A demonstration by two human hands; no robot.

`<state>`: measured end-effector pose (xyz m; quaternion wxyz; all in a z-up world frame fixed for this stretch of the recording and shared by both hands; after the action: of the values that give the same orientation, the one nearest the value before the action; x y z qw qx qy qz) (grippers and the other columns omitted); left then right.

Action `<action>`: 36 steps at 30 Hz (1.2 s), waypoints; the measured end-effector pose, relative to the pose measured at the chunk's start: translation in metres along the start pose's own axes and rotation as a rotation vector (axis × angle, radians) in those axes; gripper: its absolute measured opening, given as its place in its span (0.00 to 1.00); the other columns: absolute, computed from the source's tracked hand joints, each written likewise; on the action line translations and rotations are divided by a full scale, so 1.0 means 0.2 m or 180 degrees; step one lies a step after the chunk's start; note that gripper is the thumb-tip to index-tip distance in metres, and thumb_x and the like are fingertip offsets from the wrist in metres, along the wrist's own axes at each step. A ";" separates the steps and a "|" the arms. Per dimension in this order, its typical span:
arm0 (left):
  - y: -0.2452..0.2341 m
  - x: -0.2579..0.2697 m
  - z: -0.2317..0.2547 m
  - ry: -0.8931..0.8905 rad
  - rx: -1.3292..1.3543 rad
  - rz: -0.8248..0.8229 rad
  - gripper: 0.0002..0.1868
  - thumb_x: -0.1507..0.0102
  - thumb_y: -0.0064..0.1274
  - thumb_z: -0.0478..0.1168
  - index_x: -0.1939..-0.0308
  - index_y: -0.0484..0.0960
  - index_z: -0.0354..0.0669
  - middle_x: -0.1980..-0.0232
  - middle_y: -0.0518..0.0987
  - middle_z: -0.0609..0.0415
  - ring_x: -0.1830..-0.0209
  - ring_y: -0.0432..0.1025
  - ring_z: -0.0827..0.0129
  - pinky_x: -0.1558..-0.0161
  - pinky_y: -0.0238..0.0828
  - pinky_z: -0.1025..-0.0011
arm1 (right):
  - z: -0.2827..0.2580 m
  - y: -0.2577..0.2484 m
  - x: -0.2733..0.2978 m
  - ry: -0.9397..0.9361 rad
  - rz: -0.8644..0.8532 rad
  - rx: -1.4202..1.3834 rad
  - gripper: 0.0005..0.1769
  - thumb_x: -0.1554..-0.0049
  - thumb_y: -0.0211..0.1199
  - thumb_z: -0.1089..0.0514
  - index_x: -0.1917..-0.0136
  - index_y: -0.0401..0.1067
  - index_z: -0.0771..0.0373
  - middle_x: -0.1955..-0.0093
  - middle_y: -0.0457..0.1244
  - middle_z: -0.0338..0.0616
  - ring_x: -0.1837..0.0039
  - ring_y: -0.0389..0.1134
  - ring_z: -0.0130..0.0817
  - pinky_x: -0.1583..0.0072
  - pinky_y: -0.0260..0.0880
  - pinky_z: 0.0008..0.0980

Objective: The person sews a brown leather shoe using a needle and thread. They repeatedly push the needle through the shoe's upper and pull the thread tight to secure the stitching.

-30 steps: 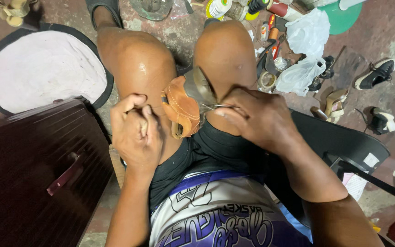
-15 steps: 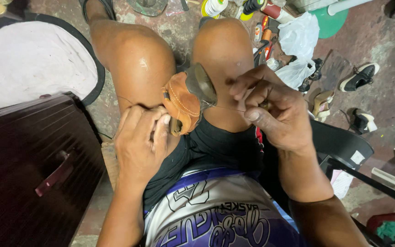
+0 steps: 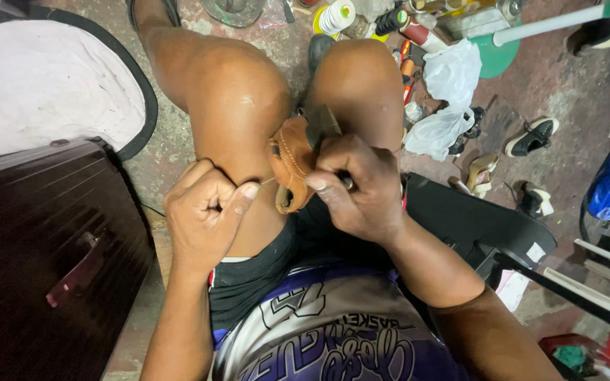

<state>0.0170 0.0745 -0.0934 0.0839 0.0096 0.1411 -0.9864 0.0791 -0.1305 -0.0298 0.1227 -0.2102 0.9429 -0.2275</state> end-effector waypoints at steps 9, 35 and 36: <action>-0.02 0.08 -0.15 -0.0198 0.0753 -0.0166 0.24 0.35 0.60 0.34 0.80 0.61 0.39 0.76 0.61 0.57 0.76 0.55 0.74 0.71 0.48 0.70 | 0.11 0.04 0.02 -0.0469 0.0198 0.1243 0.12 0.35 0.66 0.56 0.54 0.66 0.60 0.60 0.64 0.43 0.63 0.66 0.43 0.57 0.65 0.39; 0.28 -0.07 0.21 -0.1359 0.0769 -0.0425 0.10 0.32 0.55 0.39 0.56 0.83 0.33 0.75 0.75 0.63 0.78 0.63 0.83 0.74 0.58 0.80 | 0.10 -0.36 0.11 0.0156 -0.0129 0.0457 0.14 0.39 0.66 0.68 0.39 0.77 0.64 0.48 0.71 0.46 0.49 0.75 0.33 0.47 0.75 0.28; 0.29 -0.08 0.20 -0.1431 0.1134 -0.0409 0.11 0.31 0.52 0.39 0.54 0.84 0.33 0.74 0.75 0.66 0.77 0.63 0.85 0.74 0.58 0.81 | 0.09 -0.35 0.10 0.0083 -0.0174 0.0462 0.14 0.39 0.67 0.67 0.40 0.77 0.63 0.46 0.71 0.46 0.48 0.75 0.33 0.46 0.75 0.29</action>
<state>0.0423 0.0110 -0.0694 0.0474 -0.2036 -0.0561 -0.9763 0.0914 -0.2036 -0.0146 0.1190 -0.2234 0.9194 -0.3012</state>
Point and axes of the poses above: each hand's wrist, its own x-axis away from the middle knuckle, its own y-axis out of the palm, z = x × y, the point moved 3 cm from there along -x, towards the middle knuckle
